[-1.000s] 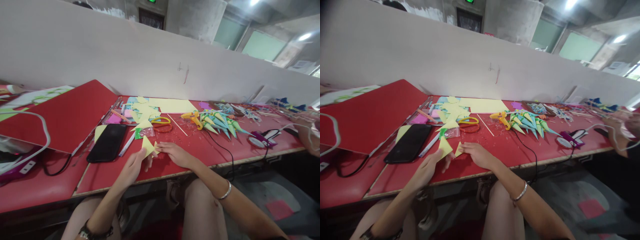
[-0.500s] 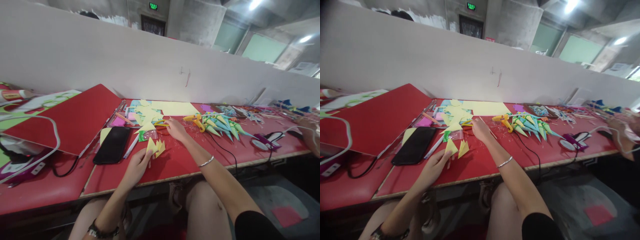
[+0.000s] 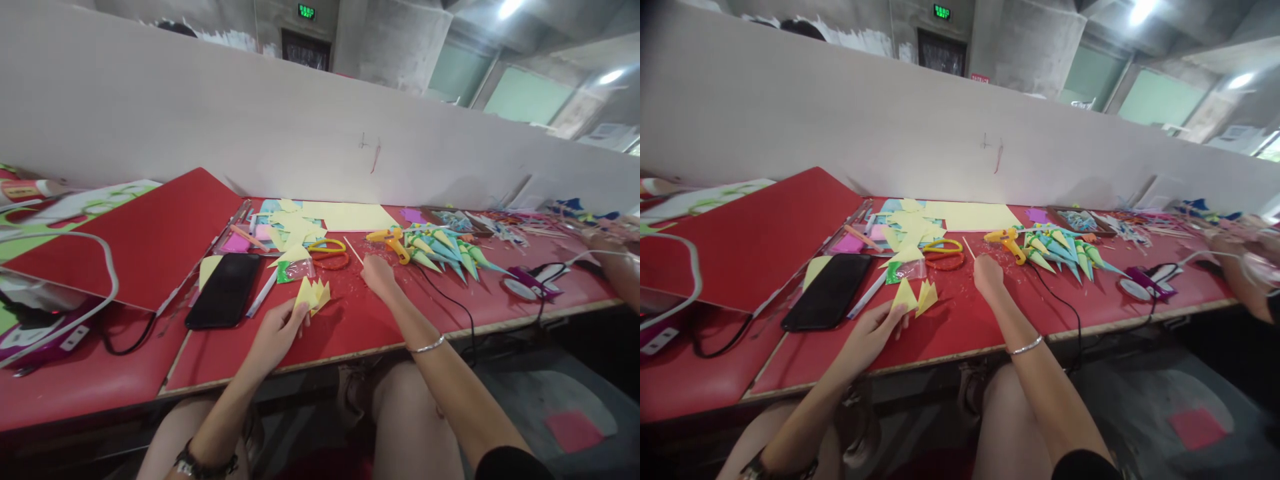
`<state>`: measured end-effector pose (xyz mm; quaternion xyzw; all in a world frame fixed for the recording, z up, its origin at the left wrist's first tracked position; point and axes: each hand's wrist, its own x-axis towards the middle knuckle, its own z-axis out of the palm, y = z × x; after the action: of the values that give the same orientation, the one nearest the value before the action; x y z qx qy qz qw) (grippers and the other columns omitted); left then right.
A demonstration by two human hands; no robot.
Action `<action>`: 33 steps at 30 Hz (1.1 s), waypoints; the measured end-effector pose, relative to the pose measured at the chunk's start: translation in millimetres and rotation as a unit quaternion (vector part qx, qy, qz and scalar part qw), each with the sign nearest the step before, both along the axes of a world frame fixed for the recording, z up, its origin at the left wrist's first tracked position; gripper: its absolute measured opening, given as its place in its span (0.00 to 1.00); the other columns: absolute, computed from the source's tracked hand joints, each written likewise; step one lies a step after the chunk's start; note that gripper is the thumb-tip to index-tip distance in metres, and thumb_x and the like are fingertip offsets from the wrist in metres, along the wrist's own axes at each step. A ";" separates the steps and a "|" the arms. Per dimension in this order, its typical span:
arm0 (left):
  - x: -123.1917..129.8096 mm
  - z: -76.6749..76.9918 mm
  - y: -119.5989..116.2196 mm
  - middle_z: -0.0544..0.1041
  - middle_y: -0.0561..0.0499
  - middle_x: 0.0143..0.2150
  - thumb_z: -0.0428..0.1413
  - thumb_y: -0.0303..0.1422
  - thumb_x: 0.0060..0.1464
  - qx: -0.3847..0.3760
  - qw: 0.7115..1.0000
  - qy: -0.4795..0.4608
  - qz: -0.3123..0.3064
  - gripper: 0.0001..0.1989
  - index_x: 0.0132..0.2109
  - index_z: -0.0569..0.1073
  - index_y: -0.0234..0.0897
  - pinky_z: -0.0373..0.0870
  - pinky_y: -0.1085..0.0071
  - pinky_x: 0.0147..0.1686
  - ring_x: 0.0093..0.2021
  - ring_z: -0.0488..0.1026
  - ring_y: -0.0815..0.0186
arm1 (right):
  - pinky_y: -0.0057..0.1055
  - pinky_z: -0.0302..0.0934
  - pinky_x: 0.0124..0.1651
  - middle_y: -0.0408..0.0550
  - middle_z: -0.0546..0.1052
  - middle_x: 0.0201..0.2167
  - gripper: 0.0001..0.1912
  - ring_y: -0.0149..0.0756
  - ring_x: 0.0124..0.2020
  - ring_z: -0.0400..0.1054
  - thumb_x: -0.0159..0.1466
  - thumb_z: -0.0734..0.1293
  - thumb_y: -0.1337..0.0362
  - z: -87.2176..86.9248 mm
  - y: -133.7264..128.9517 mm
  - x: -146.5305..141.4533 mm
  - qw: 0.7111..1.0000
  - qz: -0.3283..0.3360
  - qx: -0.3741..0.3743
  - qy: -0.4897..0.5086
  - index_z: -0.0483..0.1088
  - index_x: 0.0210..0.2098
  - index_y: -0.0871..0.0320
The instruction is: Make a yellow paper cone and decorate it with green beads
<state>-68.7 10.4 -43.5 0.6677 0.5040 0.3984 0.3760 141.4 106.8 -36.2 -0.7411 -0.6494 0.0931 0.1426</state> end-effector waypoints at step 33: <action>0.4 11.6 20.3 0.63 0.56 0.20 0.43 0.42 0.54 -0.027 0.996 0.056 -0.060 0.17 0.23 0.62 0.38 0.57 0.72 0.24 0.23 0.61 0.67 | 0.42 0.56 0.43 0.56 0.63 0.38 0.11 0.45 0.40 0.57 0.61 0.57 0.69 7.2 -73.2 -23.1 0.952 0.101 0.275 -0.093 0.67 0.41 0.58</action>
<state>-68.3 30.7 -32.0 0.7078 0.4937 0.3230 0.3884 118.3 33.6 -29.0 -0.6095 -0.7316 -0.1445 0.2691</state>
